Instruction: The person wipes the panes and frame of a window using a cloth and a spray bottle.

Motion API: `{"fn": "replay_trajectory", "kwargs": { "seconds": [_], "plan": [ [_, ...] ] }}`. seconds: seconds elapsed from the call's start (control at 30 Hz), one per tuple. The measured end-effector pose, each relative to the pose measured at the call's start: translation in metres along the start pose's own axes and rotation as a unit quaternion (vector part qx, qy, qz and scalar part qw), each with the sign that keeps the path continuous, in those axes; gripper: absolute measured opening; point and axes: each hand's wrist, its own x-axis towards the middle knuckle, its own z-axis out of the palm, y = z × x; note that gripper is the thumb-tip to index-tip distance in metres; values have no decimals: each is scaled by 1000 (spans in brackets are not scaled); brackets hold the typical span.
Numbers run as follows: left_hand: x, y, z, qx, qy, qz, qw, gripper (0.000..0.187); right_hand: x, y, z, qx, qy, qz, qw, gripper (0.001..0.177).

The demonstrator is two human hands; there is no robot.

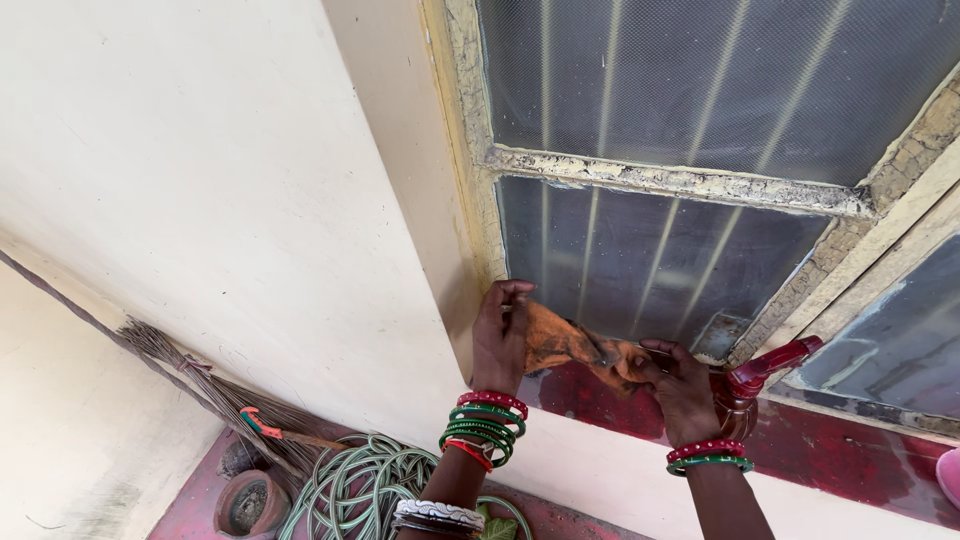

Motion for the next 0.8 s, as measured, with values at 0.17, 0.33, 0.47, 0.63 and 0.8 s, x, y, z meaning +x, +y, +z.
{"fn": "replay_trajectory", "kwargs": {
  "seconds": [0.17, 0.33, 0.47, 0.63, 0.8],
  "plan": [
    [0, 18, 1, -23, -114, 1, 993, 38, 27, 35, -7, 41, -26, -33, 998, 40],
    [1, 25, 5, -48, -217, 44, 974, 32, 2, 19, 12, -44, -31, 96, 994, 47],
    [1, 28, 6, -51, -260, 65, 962, 30, 0, 43, 13, 58, -181, 171, 967, 56],
    [4, 21, -1, -12, -229, 35, 973, 27, 18, 59, 8, 84, -157, 126, 976, 42],
    [13, 4, -9, 47, -149, -1, 988, 25, 1, 32, 11, 14, -69, -37, 997, 29]
  ]
}}
